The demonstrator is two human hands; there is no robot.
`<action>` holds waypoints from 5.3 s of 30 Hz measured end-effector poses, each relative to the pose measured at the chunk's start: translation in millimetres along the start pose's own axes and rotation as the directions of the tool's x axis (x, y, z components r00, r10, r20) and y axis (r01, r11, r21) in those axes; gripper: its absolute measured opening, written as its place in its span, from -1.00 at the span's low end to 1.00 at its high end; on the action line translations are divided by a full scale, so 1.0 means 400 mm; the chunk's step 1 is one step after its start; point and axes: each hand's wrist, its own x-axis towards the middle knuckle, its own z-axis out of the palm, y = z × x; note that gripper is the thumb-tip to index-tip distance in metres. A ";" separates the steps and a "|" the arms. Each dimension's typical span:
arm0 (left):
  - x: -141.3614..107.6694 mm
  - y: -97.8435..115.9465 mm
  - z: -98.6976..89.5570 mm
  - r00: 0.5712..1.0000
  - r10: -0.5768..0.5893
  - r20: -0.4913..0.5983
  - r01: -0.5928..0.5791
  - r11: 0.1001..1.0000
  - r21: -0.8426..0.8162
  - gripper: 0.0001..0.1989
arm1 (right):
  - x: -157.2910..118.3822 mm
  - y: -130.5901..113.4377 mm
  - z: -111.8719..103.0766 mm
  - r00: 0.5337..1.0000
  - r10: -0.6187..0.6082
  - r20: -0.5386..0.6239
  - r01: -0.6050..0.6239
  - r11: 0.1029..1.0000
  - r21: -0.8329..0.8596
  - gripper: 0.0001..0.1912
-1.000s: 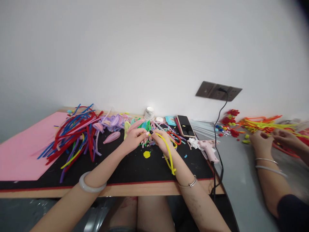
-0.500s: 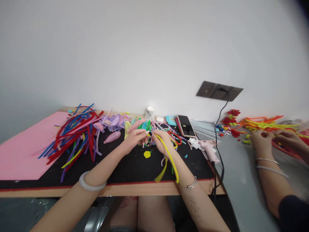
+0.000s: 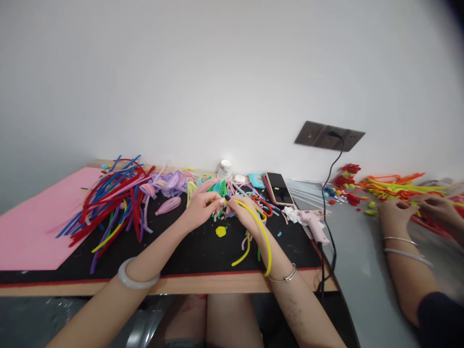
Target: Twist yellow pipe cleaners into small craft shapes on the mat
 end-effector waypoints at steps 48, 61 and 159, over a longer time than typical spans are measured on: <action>-0.007 0.002 0.018 0.992 0.076 -0.104 -0.076 0.997 -0.001 -0.78 | -0.004 -0.001 -0.019 0.993 -0.057 -0.100 0.063 0.996 0.056 -0.66; -0.004 -0.025 0.018 0.915 -0.251 0.317 0.403 0.623 -0.670 -0.76 | -0.011 0.003 -0.013 0.872 -0.488 0.041 0.440 0.743 -0.504 -0.70; 0.008 -0.038 -0.002 0.916 -0.329 0.231 0.397 0.647 -0.651 -0.80 | 0.013 0.036 -0.017 0.945 -0.174 -0.276 0.160 0.984 -0.072 -0.84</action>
